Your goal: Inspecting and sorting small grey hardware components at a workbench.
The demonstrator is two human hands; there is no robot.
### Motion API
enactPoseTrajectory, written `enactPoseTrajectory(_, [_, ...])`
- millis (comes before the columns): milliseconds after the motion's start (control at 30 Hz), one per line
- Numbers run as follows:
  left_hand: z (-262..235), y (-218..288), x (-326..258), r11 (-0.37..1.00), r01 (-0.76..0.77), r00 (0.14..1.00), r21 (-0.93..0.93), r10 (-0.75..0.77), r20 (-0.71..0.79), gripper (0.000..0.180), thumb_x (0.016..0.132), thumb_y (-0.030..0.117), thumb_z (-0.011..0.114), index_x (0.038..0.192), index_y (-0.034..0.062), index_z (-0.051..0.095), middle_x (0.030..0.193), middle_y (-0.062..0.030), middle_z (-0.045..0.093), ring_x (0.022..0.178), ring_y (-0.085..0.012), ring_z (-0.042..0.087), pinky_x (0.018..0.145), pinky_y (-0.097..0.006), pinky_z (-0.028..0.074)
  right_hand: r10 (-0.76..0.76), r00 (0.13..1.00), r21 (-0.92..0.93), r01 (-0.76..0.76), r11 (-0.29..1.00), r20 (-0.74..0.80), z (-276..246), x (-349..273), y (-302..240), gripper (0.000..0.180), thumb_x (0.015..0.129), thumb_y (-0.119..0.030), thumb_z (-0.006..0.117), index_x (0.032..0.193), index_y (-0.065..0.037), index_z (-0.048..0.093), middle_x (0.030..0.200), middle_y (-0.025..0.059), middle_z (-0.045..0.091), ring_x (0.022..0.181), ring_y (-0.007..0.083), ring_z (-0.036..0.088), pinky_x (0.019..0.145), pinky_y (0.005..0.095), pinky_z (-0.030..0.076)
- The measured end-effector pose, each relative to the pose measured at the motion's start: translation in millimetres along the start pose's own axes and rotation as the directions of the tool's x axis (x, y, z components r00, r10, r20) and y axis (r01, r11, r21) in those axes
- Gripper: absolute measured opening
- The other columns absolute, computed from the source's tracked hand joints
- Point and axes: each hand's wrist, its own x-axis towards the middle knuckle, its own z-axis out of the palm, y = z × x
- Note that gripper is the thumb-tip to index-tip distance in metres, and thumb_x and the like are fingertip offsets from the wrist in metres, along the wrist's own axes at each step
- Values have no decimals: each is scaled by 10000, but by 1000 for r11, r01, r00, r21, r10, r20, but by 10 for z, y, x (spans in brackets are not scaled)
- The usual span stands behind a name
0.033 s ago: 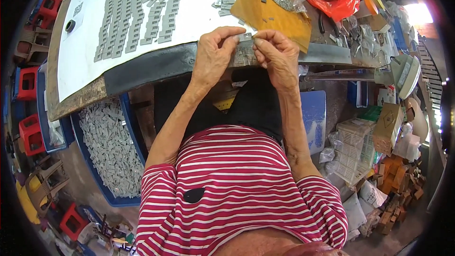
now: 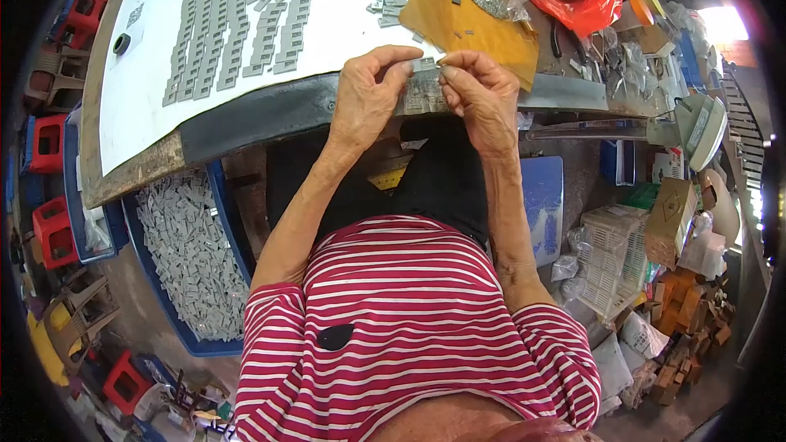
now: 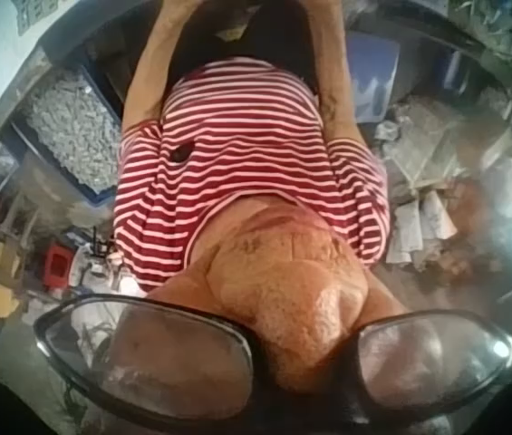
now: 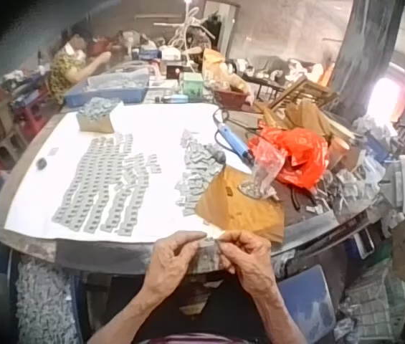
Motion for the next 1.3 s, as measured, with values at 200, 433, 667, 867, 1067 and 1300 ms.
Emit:
enactPoseTrajectory(200, [-34, 11, -41, 1000, -3, 999, -3, 3, -41, 143, 802, 54, 538, 890, -9, 632, 664, 9, 562, 581, -41, 476, 520, -189, 392, 10, 998, -86, -5, 996, 55, -14, 4, -20, 105, 795, -43, 579, 879, 15, 604, 637, -7, 544, 522, 38, 478, 460, 150, 357])
enactPoseTrajectory(433, [-64, 42, -58, 997, -32, 999, 72, 30, 32, 155, 803, 74, 529, 876, -15, 632, 681, -11, 588, 615, -55, 510, 564, -204, 425, 60, 982, -279, -8, 960, 179, -60, 1, -116, 127, 770, -40, 604, 888, 7, 592, 653, 1, 557, 526, 42, 504, 437, 154, 369])
enactPoseTrajectory(667, [-50, 26, -62, 984, -92, 995, 154, 84, 53, 167, 787, 89, 530, 861, -22, 631, 660, -40, 590, 608, -78, 519, 566, -228, 435, 130, 972, -285, -70, 956, 197, -109, 9, -84, 134, 766, -34, 608, 887, 11, 573, 650, 11, 558, 517, 46, 505, 428, 152, 366])
enactPoseTrajectory(867, [-50, 17, -68, 983, -60, 997, 174, 51, 55, 166, 783, 87, 535, 862, -23, 631, 636, -32, 579, 566, -71, 497, 522, -224, 419, 156, 969, -271, -101, 957, 191, -107, 9, -68, 123, 772, -40, 605, 881, 10, 574, 637, 7, 553, 509, 43, 496, 424, 153, 363])
enactPoseTrajectory(1067, [-33, -20, -72, 988, -74, 997, 134, 69, 40, 164, 779, 86, 538, 864, -18, 632, 607, -16, 561, 529, -55, 477, 479, -212, 398, 150, 974, -274, -100, 957, 170, -89, -6, -19, 112, 784, -52, 594, 875, 10, 575, 619, -3, 537, 496, 40, 475, 422, 154, 343])
enactPoseTrajectory(1300, [-27, -82, -64, 998, -28, 999, 61, 26, 35, 162, 781, 84, 533, 864, -16, 630, 579, 3, 533, 506, -33, 455, 439, -191, 368, 129, 988, -326, -94, 940, 87, -9, -47, 13, 86, 782, -62, 569, 834, 2, 596, 609, -16, 522, 499, 38, 454, 441, 161, 334])
